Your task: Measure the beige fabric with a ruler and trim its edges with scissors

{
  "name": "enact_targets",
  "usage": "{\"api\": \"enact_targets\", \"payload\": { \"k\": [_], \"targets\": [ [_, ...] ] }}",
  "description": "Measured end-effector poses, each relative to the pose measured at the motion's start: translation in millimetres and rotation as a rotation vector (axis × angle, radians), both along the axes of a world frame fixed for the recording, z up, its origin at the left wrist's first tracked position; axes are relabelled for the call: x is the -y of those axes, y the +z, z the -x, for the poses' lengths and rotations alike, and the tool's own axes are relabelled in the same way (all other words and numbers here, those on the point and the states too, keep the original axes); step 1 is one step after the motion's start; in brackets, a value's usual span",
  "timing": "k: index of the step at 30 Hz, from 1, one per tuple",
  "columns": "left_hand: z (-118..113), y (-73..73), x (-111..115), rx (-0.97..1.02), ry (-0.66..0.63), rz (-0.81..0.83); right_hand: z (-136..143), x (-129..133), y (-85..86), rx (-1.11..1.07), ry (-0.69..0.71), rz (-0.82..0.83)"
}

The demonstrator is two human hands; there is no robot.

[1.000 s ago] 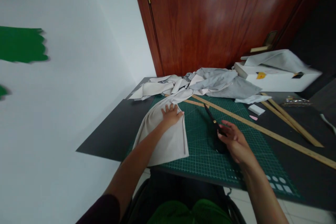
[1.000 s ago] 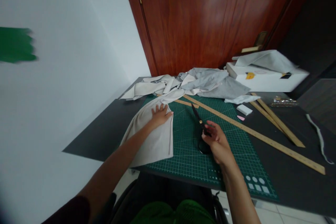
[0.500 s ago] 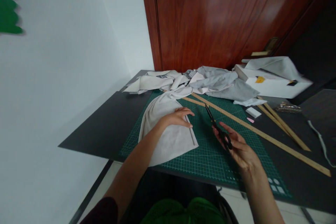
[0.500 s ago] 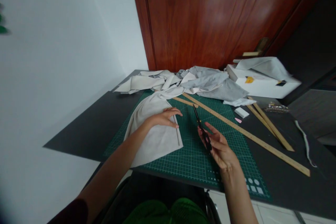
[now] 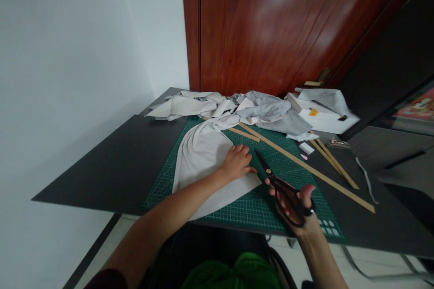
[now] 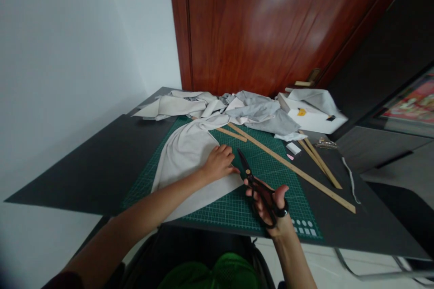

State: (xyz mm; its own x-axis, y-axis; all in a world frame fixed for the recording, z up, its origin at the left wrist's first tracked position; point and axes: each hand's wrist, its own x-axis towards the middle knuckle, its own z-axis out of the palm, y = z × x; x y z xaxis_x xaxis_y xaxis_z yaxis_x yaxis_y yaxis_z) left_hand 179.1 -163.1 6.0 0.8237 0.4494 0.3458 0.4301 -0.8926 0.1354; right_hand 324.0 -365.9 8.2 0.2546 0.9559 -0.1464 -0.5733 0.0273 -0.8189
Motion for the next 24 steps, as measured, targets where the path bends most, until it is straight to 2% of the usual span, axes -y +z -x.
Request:
{"api": "enact_targets", "payload": {
  "k": [4,10,13,19,24],
  "targets": [
    [-5,-4.0,2,-0.009,-0.127,0.076,10,42,-3.0,-0.126,-0.095,0.053],
    [-5,-6.8,-6,0.020,-0.295,0.178,32,105,-29.3,-0.171,-0.194,0.219],
    [-1,-8.4,-5,0.041,-0.364,0.218,49,120,-34.1,-0.182,-0.169,0.296],
    [25,-8.1,16,0.052,-0.585,0.204,71,144,-33.3,-0.062,-0.067,0.228],
    [42,-4.1,29,0.027,-0.612,0.208,75,165,-31.1,0.086,-0.087,0.296]
  ]
}}
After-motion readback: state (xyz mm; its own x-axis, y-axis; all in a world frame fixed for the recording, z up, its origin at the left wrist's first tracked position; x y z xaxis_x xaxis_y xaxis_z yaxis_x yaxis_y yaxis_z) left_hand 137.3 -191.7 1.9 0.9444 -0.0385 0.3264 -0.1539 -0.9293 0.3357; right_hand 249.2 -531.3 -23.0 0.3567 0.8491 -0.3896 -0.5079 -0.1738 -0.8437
